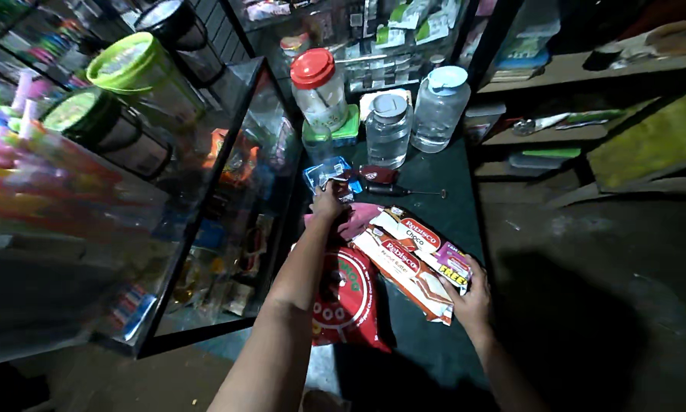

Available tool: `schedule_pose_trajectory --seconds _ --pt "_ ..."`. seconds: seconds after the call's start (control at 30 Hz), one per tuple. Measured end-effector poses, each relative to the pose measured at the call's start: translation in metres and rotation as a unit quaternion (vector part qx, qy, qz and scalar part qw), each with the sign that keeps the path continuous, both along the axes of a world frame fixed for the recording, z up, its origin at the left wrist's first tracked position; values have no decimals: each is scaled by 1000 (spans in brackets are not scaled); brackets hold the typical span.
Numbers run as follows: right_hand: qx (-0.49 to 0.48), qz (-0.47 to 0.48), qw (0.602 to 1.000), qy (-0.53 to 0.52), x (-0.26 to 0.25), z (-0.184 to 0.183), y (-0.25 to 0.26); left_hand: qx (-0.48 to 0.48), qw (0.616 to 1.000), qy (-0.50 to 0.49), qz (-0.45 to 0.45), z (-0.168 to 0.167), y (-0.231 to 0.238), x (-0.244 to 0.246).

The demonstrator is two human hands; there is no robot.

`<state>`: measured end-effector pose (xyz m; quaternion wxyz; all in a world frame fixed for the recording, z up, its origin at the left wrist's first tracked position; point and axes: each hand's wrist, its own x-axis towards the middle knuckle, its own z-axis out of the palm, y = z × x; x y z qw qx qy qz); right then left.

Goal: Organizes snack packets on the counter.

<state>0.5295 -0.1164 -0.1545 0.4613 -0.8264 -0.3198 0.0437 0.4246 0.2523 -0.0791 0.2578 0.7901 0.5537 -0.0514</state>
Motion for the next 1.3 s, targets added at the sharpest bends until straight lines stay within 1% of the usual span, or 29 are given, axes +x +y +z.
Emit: schedule_pose_trajectory --seconds 0.17,0.27,0.37,0.47,0.53,0.63,0.7,0.77,0.8,0.87,0.93,0.97,1.03,1.1,1.13,1.2,1.23,1.27,1.3 --pt "-31 -8 999 3 1 6 2 -30 999 -25 14 -9 3 -5" --pt "-34 -7 999 -14 0 7 3 -65 998 -5 4 0 2 -5" --pt "-36 1 999 -31 2 9 3 -70 997 8 -13 8 -5 -3" --pt "-39 9 999 -30 0 13 3 -53 998 28 8 20 -19 2" --pt "-42 14 999 -17 -1 17 3 -24 998 34 45 34 -28 4" --pt "-46 34 998 4 2 24 1 63 993 -16 101 71 -54 -4" --pt "-43 56 997 17 7 25 -3 130 981 -68 127 92 -83 -17" --pt "-35 81 995 43 9 26 -7 174 968 -115 139 105 -125 -35" --pt "-34 98 992 66 11 28 -9 190 961 -142 144 109 -149 -44" --pt "-23 125 987 100 15 30 -12 188 945 -205 169 113 -204 -59" --pt "-16 150 981 126 19 32 -14 138 921 -285 228 116 -265 -72" --pt "-10 163 977 139 21 33 -15 107 898 -328 274 118 -296 -75" --pt "23 204 960 190 27 31 -17 45 838 -394 376 123 -352 -79" --pt "61 240 941 232 37 28 -22 -37 791 -422 441 130 -398 -87" --pt "66 249 938 234 44 28 -28 -63 776 -423 464 130 -416 -92" --pt "81 263 940 200 53 41 -50 -102 756 -423 488 125 -444 -99" --pt "100 283 939 165 53 51 -67 -125 756 -424 483 124 -455 -101" --pt "120 324 927 144 51 63 -85 -157 761 -430 460 122 -463 -102" --pt "133 381 904 144 50 78 -102 -195 770 -436 423 121 -469 -100"
